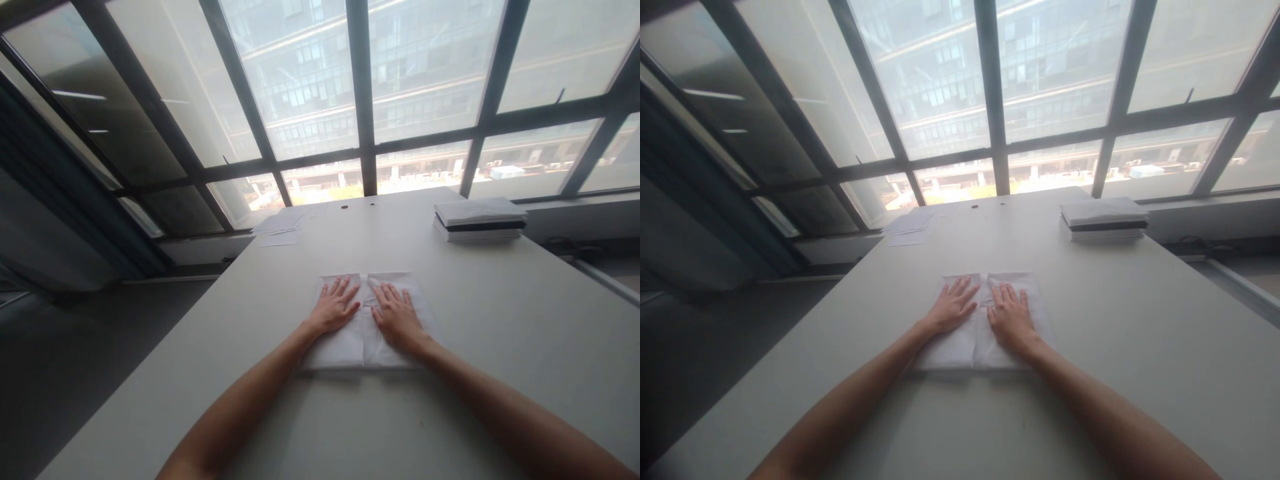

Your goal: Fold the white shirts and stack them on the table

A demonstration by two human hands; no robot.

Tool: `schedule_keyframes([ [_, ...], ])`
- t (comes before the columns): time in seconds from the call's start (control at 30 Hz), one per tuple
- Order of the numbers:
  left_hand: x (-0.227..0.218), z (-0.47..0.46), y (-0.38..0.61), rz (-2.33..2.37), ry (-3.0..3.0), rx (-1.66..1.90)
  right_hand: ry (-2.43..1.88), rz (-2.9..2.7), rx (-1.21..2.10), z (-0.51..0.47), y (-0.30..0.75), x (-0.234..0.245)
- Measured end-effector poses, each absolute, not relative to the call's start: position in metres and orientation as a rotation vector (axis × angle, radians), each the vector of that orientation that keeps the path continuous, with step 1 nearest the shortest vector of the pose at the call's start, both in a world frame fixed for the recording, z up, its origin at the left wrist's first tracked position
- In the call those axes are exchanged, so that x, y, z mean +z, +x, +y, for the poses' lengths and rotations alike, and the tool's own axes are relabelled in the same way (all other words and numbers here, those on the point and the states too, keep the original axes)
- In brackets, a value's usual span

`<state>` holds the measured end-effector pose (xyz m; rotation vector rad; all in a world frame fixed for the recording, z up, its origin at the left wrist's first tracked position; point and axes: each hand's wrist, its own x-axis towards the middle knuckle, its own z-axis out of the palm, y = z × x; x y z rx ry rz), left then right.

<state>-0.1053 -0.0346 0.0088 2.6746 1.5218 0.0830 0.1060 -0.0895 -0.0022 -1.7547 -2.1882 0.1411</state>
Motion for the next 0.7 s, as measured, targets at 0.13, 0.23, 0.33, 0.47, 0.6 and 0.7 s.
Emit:
schedule_keyframes([
  [0.13, 0.007, -0.038, -0.106, 1.524, 2.686, 0.085, -1.762, -2.163, 0.140, -0.089, 0.106, -0.003],
  [0.23, 0.013, -0.034, -0.106, 1.511, 2.657, 0.064, -1.762, -2.155, 0.154, -0.087, 0.106, -0.004],
  [0.33, 0.022, -0.024, -0.101, 1.470, 2.613, 0.066, -1.770, -2.159, 0.154, -0.086, 0.106, -0.005],
  [0.47, 0.020, -0.013, -0.085, 1.588, 2.564, 0.207, -1.784, -2.163, 0.131, -0.086, 0.106, -0.005],
  [0.6, 0.007, -0.015, -0.076, 1.612, 2.604, 0.193, -1.792, -2.175, 0.125, -0.087, 0.106, -0.005],
  [0.7, 0.003, -0.018, -0.076, 1.608, 2.639, 0.180, -1.787, -2.171, 0.099, -0.087, 0.105, -0.005],
])
